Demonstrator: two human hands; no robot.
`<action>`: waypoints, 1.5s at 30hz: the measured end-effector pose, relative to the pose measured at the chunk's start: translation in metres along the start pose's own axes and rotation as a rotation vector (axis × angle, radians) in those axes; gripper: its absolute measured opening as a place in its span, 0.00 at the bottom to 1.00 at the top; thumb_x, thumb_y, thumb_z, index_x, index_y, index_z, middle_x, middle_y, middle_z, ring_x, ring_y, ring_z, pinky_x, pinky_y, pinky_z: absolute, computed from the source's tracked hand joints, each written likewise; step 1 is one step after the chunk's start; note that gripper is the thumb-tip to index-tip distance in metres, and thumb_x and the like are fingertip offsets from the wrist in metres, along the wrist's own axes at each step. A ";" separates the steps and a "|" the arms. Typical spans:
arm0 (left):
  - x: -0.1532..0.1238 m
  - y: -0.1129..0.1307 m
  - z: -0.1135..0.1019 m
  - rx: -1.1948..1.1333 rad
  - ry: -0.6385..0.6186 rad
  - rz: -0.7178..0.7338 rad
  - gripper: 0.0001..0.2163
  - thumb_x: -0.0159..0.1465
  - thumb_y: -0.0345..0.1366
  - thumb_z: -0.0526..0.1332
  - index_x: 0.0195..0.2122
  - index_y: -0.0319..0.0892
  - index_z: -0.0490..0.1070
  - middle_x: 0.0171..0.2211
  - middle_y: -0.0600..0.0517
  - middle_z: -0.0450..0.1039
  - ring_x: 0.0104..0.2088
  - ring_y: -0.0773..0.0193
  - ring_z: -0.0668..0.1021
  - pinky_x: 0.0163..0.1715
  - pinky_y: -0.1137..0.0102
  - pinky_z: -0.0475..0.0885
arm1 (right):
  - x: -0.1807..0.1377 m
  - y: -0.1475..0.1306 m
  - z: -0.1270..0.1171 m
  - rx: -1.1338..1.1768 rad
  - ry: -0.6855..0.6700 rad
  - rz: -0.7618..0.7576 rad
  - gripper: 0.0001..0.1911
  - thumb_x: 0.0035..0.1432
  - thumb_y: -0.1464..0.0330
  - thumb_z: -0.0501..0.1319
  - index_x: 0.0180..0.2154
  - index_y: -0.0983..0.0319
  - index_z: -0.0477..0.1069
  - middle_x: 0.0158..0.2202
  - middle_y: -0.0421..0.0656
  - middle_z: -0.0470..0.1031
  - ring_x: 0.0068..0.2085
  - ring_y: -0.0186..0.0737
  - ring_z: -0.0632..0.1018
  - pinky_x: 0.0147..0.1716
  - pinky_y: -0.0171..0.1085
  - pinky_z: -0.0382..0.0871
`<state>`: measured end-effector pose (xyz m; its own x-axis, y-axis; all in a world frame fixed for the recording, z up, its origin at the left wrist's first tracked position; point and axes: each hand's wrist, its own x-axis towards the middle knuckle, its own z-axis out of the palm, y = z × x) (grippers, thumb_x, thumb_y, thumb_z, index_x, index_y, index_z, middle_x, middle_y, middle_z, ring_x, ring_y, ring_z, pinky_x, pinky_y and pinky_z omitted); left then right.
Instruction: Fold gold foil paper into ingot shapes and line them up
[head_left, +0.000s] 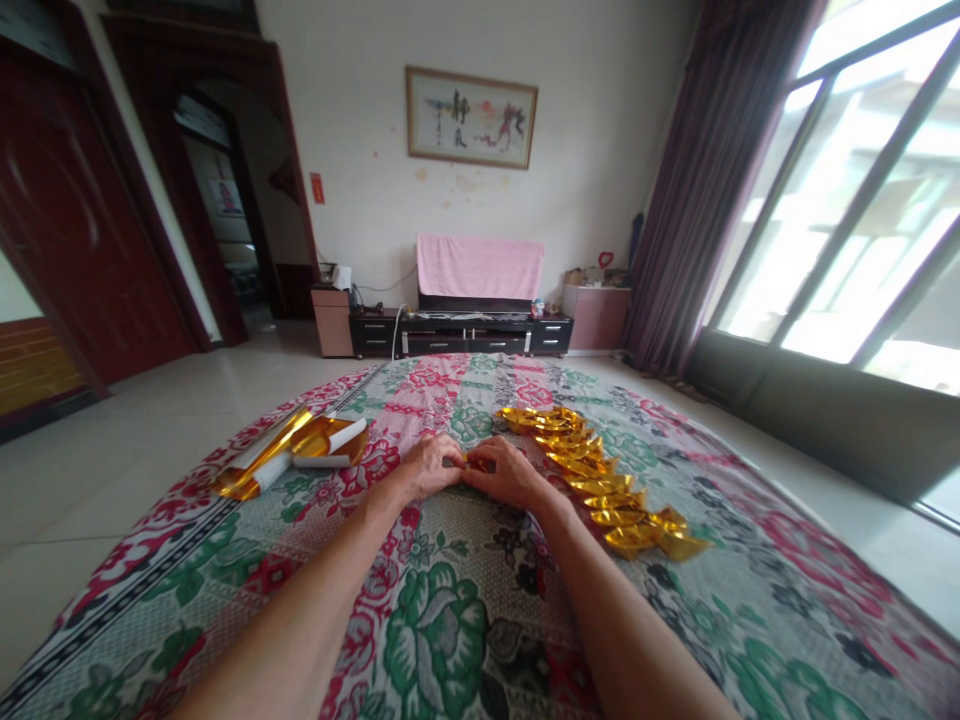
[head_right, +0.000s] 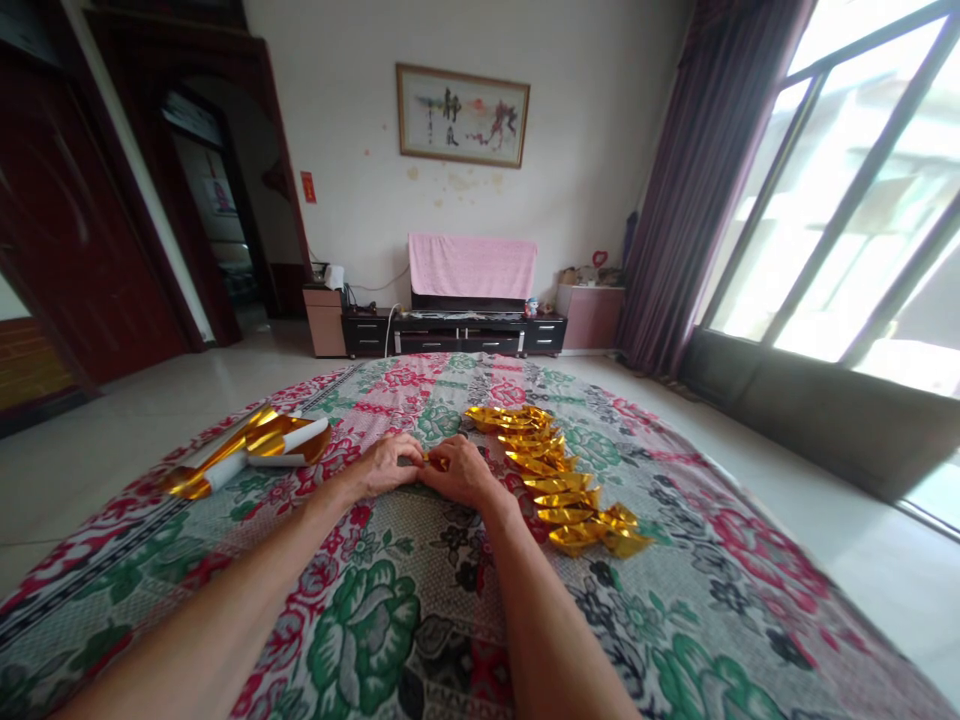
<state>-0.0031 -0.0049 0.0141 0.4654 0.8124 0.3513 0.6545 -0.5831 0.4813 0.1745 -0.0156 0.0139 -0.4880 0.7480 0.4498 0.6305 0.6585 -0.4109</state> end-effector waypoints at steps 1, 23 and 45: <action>0.000 -0.001 0.000 -0.005 0.000 -0.008 0.03 0.50 0.34 0.62 0.23 0.42 0.74 0.35 0.52 0.74 0.39 0.63 0.73 0.49 0.65 0.62 | 0.000 0.000 0.000 0.001 -0.005 -0.009 0.12 0.51 0.60 0.59 0.28 0.62 0.73 0.27 0.40 0.71 0.35 0.35 0.68 0.35 0.32 0.59; 0.005 -0.010 0.002 -0.053 -0.010 -0.103 0.09 0.50 0.31 0.58 0.31 0.41 0.76 0.31 0.53 0.74 0.33 0.66 0.74 0.35 0.73 0.68 | 0.003 -0.005 0.000 -0.035 -0.038 0.057 0.08 0.45 0.66 0.61 0.29 0.62 0.74 0.25 0.40 0.70 0.33 0.35 0.67 0.33 0.33 0.59; -0.002 -0.007 0.002 0.140 0.075 0.113 0.05 0.53 0.32 0.59 0.28 0.42 0.75 0.31 0.52 0.73 0.36 0.64 0.73 0.42 0.69 0.65 | 0.006 -0.006 -0.004 -0.157 0.077 0.182 0.15 0.51 0.75 0.52 0.40 0.62 0.72 0.39 0.46 0.72 0.40 0.37 0.72 0.41 0.32 0.61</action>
<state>-0.0074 -0.0019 0.0085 0.4983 0.7359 0.4584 0.6792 -0.6599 0.3211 0.1702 -0.0156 0.0225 -0.3145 0.8405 0.4411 0.7927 0.4882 -0.3650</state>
